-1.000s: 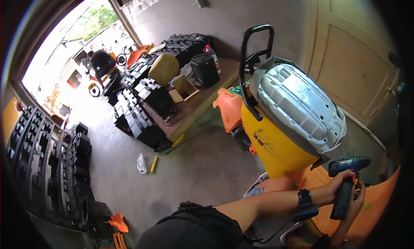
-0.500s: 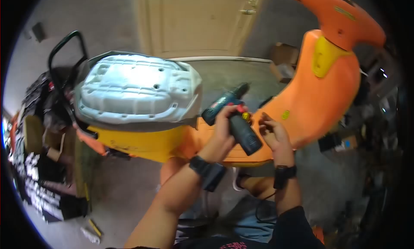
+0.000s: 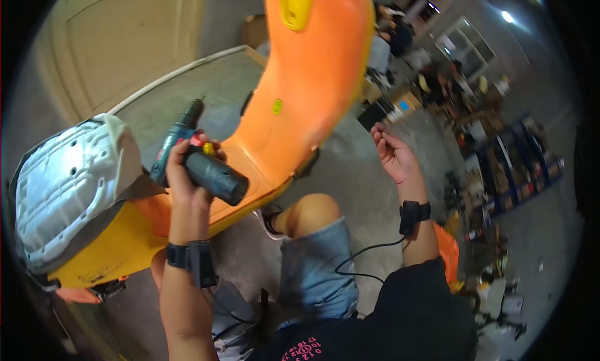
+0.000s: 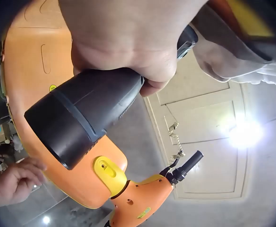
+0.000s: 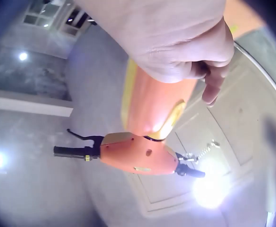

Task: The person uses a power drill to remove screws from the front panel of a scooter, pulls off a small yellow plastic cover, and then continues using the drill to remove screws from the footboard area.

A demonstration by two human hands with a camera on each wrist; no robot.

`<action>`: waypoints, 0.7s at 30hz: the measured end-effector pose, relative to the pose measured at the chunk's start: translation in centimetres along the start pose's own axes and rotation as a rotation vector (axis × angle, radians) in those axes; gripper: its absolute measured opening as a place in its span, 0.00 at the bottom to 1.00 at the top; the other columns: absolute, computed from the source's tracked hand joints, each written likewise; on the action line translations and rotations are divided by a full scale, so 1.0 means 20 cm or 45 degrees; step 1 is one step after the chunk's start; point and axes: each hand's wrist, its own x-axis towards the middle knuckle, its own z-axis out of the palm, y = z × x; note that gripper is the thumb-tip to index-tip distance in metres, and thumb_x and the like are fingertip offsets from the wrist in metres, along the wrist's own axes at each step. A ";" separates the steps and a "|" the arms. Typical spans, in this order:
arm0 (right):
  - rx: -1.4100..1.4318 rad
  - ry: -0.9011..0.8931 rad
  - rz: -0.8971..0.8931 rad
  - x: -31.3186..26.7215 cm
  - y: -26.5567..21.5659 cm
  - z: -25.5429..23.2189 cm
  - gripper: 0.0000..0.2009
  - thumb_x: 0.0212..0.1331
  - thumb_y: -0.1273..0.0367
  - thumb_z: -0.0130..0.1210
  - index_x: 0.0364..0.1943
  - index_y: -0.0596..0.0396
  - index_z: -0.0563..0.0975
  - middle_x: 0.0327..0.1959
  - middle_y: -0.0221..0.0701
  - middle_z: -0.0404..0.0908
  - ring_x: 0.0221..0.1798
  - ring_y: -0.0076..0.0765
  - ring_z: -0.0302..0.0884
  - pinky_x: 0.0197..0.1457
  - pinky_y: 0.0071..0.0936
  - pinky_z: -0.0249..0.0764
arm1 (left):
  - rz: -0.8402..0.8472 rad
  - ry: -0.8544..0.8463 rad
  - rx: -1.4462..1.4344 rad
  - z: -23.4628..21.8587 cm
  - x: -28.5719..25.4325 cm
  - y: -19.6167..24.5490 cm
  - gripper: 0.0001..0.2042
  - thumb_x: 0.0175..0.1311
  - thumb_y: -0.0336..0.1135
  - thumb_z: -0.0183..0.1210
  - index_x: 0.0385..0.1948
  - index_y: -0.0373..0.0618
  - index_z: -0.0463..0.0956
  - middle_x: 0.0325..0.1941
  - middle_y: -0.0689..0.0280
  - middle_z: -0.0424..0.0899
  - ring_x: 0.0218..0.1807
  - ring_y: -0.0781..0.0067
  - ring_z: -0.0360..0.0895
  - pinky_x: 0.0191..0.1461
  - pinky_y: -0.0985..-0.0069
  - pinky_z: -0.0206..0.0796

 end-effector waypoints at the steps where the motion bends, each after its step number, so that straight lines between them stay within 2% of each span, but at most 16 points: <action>1: -0.039 0.140 -0.025 -0.07 -0.02 -0.16 0.11 0.65 0.78 0.46 0.49 0.67 0.73 0.44 0.38 0.80 0.46 0.32 0.80 0.46 0.18 0.81 | 0.010 0.010 0.055 0.00 0.00 0.00 0.18 0.58 0.36 0.56 0.49 0.37 0.69 0.37 0.63 0.80 0.45 0.61 0.76 0.49 0.64 0.73; 2: -0.018 0.195 -0.049 -0.15 0.00 -0.37 0.11 0.65 0.78 0.46 0.49 0.67 0.73 0.44 0.38 0.80 0.46 0.32 0.80 0.46 0.18 0.81 | 0.010 0.066 0.059 0.02 -0.01 0.00 0.20 0.57 0.35 0.56 0.50 0.36 0.69 0.37 0.63 0.80 0.44 0.60 0.76 0.49 0.64 0.72; 4: 0.019 0.410 0.045 -0.34 0.12 -0.83 0.07 0.65 0.78 0.47 0.44 0.65 0.74 0.40 0.36 0.79 0.41 0.32 0.79 0.43 0.22 0.81 | -0.016 0.006 0.090 0.00 0.01 0.00 0.20 0.57 0.34 0.56 0.50 0.35 0.68 0.39 0.62 0.80 0.45 0.60 0.75 0.50 0.64 0.71; 5: 0.122 0.640 0.118 -0.46 0.24 -1.06 0.06 0.64 0.77 0.48 0.41 0.64 0.74 0.38 0.35 0.79 0.40 0.32 0.79 0.41 0.24 0.80 | -0.037 -0.022 0.094 -0.01 0.01 -0.01 0.20 0.58 0.35 0.56 0.50 0.35 0.68 0.40 0.62 0.79 0.46 0.59 0.74 0.50 0.63 0.71; 6: 0.237 0.866 0.192 -0.59 0.40 -1.31 0.04 0.64 0.77 0.48 0.39 0.62 0.74 0.36 0.35 0.78 0.38 0.32 0.78 0.40 0.25 0.79 | -0.060 -0.052 0.102 -0.01 0.02 -0.01 0.19 0.58 0.36 0.55 0.50 0.36 0.68 0.41 0.62 0.79 0.47 0.58 0.74 0.50 0.63 0.71; 8: 0.334 0.881 0.335 -0.99 0.82 -1.90 0.06 0.64 0.74 0.48 0.40 0.63 0.73 0.30 0.36 0.76 0.34 0.36 0.78 0.39 0.30 0.79 | -0.103 -0.086 0.166 -0.03 0.02 -0.01 0.21 0.59 0.36 0.55 0.52 0.34 0.67 0.42 0.61 0.78 0.48 0.58 0.73 0.51 0.64 0.70; 10: 0.093 1.160 0.795 -1.44 1.16 -2.14 0.10 0.67 0.70 0.45 0.41 0.64 0.74 0.28 0.38 0.77 0.29 0.38 0.77 0.36 0.31 0.78 | -0.124 -0.058 0.182 -0.04 0.03 -0.03 0.22 0.59 0.35 0.55 0.52 0.32 0.67 0.43 0.60 0.78 0.49 0.59 0.72 0.52 0.65 0.69; 12: -0.926 0.788 1.245 -1.87 1.51 -2.40 0.12 0.69 0.69 0.41 0.42 0.65 0.74 0.27 0.40 0.79 0.26 0.41 0.78 0.33 0.33 0.77 | -0.173 -0.047 0.203 -0.08 0.04 -0.03 0.22 0.59 0.35 0.55 0.53 0.31 0.66 0.44 0.59 0.77 0.50 0.59 0.72 0.51 0.65 0.68; 14: -0.436 1.151 1.264 -2.07 1.52 -2.01 0.16 0.67 0.70 0.39 0.31 0.65 0.79 0.25 0.42 0.81 0.28 0.39 0.80 0.34 0.34 0.78 | -0.191 0.019 0.247 -0.09 0.05 -0.02 0.22 0.59 0.33 0.55 0.54 0.30 0.66 0.45 0.59 0.77 0.50 0.60 0.71 0.52 0.66 0.67; 15: -0.269 1.289 1.241 -2.15 1.56 -1.95 0.14 0.66 0.70 0.39 0.35 0.65 0.77 0.27 0.41 0.80 0.31 0.42 0.81 0.37 0.36 0.80 | -0.235 -0.011 0.249 -0.09 0.05 -0.03 0.23 0.59 0.33 0.55 0.54 0.30 0.65 0.45 0.59 0.77 0.51 0.60 0.71 0.52 0.66 0.66; 16: -0.234 1.305 1.249 -2.19 1.60 -1.90 0.14 0.66 0.70 0.39 0.35 0.65 0.77 0.27 0.41 0.80 0.31 0.42 0.81 0.37 0.36 0.80 | -0.278 -0.044 0.250 -0.09 0.05 -0.04 0.23 0.59 0.32 0.55 0.55 0.30 0.65 0.45 0.59 0.77 0.51 0.60 0.71 0.53 0.66 0.66; 18: 0.059 1.351 1.201 -2.20 1.65 -1.83 0.15 0.68 0.70 0.39 0.49 0.68 0.69 0.46 0.49 0.78 0.40 0.46 0.80 0.44 0.38 0.81 | -0.312 -0.020 0.267 -0.09 0.05 -0.07 0.23 0.59 0.32 0.56 0.55 0.31 0.65 0.44 0.60 0.77 0.51 0.61 0.71 0.52 0.67 0.66; 19: -0.001 1.320 1.264 -2.16 1.64 -1.80 0.19 0.66 0.68 0.43 0.57 0.67 0.65 0.55 0.48 0.74 0.46 0.48 0.79 0.49 0.39 0.81 | -0.326 0.003 0.292 -0.10 0.05 -0.07 0.23 0.59 0.32 0.55 0.56 0.31 0.65 0.44 0.60 0.77 0.51 0.61 0.71 0.51 0.67 0.66; 20: 0.012 1.318 1.260 -2.09 1.58 -1.75 0.19 0.66 0.68 0.43 0.57 0.67 0.65 0.55 0.48 0.74 0.46 0.48 0.79 0.49 0.39 0.81 | -0.329 0.024 0.313 -0.10 0.05 -0.08 0.23 0.59 0.32 0.55 0.56 0.32 0.65 0.43 0.60 0.77 0.51 0.61 0.71 0.51 0.68 0.66; 21: -0.246 1.213 1.341 -2.01 1.49 -1.66 0.19 0.65 0.67 0.44 0.56 0.65 0.67 0.53 0.46 0.76 0.45 0.47 0.79 0.48 0.39 0.81 | -0.309 0.067 0.366 -0.09 0.04 -0.10 0.23 0.60 0.34 0.55 0.56 0.33 0.65 0.43 0.60 0.78 0.50 0.61 0.71 0.50 0.69 0.66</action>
